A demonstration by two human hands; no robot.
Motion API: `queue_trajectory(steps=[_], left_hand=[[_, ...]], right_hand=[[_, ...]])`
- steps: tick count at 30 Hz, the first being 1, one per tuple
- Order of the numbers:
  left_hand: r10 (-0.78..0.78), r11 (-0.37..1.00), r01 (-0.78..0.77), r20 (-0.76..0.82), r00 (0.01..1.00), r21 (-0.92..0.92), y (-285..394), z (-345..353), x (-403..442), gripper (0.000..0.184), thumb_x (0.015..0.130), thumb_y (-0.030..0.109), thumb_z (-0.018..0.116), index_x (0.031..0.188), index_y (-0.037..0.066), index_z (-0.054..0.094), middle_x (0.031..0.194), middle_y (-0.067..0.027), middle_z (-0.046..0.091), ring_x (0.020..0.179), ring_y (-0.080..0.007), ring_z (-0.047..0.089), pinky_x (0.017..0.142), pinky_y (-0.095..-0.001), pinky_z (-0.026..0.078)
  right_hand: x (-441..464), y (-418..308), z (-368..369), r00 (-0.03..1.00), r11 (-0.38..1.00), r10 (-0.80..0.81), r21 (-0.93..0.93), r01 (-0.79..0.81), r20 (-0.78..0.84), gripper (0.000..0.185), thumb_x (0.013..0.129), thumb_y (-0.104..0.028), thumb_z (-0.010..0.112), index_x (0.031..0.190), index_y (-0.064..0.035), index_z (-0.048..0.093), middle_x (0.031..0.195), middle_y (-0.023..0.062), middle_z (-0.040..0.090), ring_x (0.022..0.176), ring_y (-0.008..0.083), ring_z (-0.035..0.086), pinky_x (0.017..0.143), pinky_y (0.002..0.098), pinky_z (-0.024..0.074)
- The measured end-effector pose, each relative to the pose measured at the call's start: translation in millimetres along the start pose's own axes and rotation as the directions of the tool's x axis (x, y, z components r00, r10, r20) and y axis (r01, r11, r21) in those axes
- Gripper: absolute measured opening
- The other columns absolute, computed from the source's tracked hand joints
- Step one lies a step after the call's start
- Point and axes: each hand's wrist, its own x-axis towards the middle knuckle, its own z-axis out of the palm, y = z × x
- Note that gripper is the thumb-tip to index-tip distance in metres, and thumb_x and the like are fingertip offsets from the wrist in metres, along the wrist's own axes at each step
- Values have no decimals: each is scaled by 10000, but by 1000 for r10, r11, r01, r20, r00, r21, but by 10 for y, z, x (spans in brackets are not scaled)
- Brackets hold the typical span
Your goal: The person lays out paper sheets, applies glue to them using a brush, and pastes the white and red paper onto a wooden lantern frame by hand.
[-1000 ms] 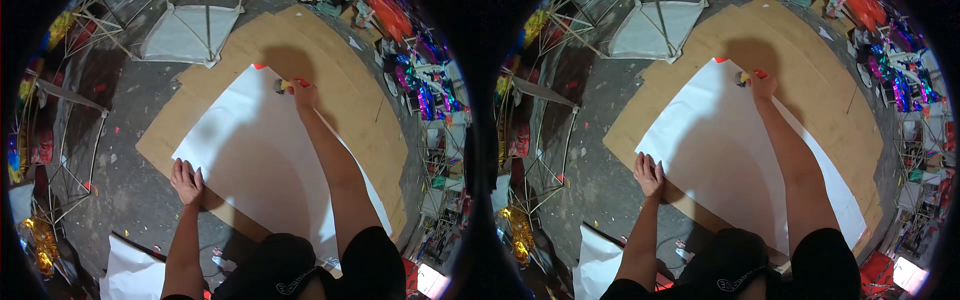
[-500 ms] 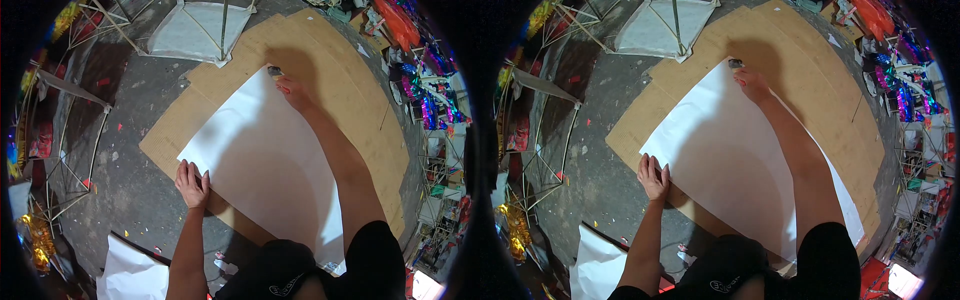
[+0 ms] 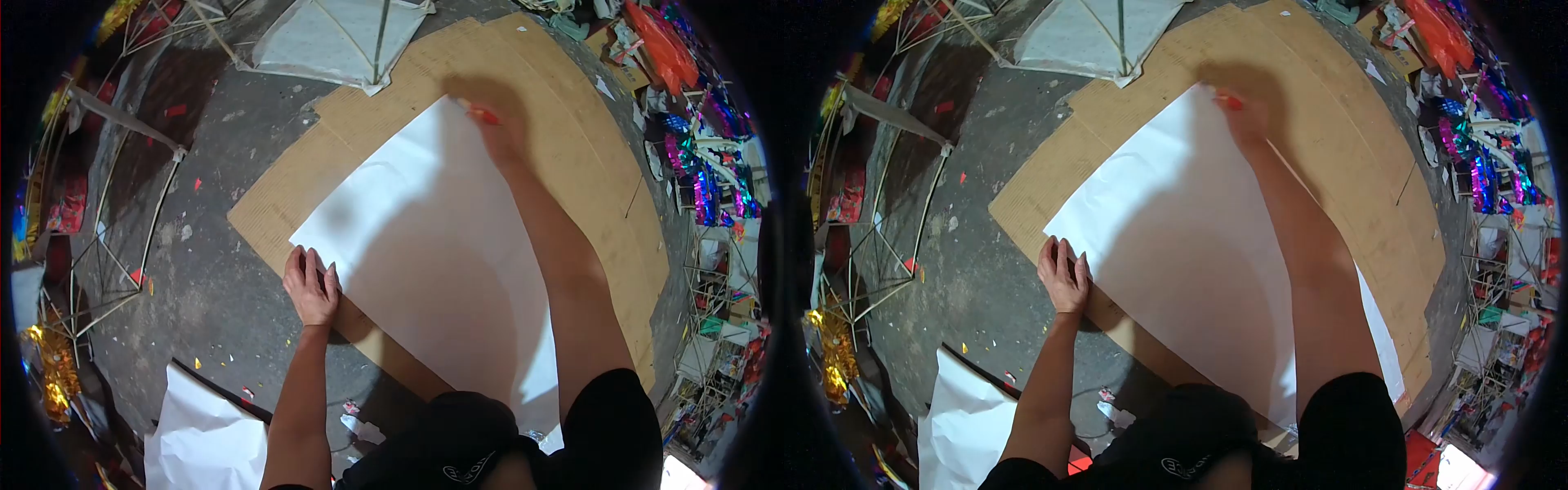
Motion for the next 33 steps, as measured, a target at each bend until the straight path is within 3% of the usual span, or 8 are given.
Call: queue_trajectory(steps=[4,7,8,9,11,14,25,33], left_hand=[[-22,999,20,-41,999,-45,-16,-6,-13,407,807,193,604,1154,-9,542,1212,-226,455,1118,-380,439,950,-458,339],[-58,998,58,-14,998,-37,-24,-29,-31,382,815,150,580,1161,-4,538,1210,-220,456,1119,-382,437,955,-456,339],[-57,997,58,26,998,-49,-15,-70,-21,383,834,120,533,1192,-12,497,1208,-225,446,1126,-387,421,966,-460,330],[-85,994,84,-11,996,-67,-39,-49,-27,375,851,138,508,1193,-14,490,1204,-241,449,1126,-408,414,966,-473,323],[-139,985,130,-79,987,-112,-82,43,-89,368,883,174,457,1196,-18,476,1196,-273,456,1126,-448,400,967,-500,310],[-122,985,104,-130,984,-141,-81,40,-95,342,878,112,435,1178,-52,447,1184,-281,459,1102,-457,418,971,-493,315],[-71,993,50,-208,976,-104,-144,45,-101,236,838,87,493,1055,4,536,1126,-219,523,1042,-397,482,906,-435,387],[21,999,-25,-157,987,-23,-104,2,-131,414,728,323,704,1069,99,639,1123,-191,491,1061,-347,458,915,-440,359]], right_hand=[[-257,-530,-337,978,992,32,127,-6,-204,104,815,-109,640,902,-57,662,888,52,645,812,188,615,761,281,476],[-830,-1003,-248,980,946,-187,283,160,70,110,838,-88,619,920,-17,636,901,65,628,838,158,590,749,277,482],[-1085,-1042,-151,944,905,-259,392,165,202,145,836,-61,628,969,-3,632,919,50,617,864,113,569,728,255,482],[-1306,-1197,-29,810,843,-536,206,498,237,117,819,-48,629,934,-24,637,908,65,619,840,157,593,698,279,498],[-1632,-1599,181,673,822,-569,309,478,472,45,781,-39,603,822,-56,614,953,95,614,858,262,608,732,344,513],[-1828,-1734,603,548,684,-729,441,581,410,135,694,6,598,815,-52,588,974,90,596,837,268,598,688,339,511],[-2408,-1616,124,474,755,-631,346,558,614,226,651,50,594,849,-57,568,992,90,595,866,282,600,676,340,525],[-3212,-1541,-581,514,820,-548,302,486,660,256,625,54,610,861,-40,577,1035,128,593,906,286,598,709,345,530]])
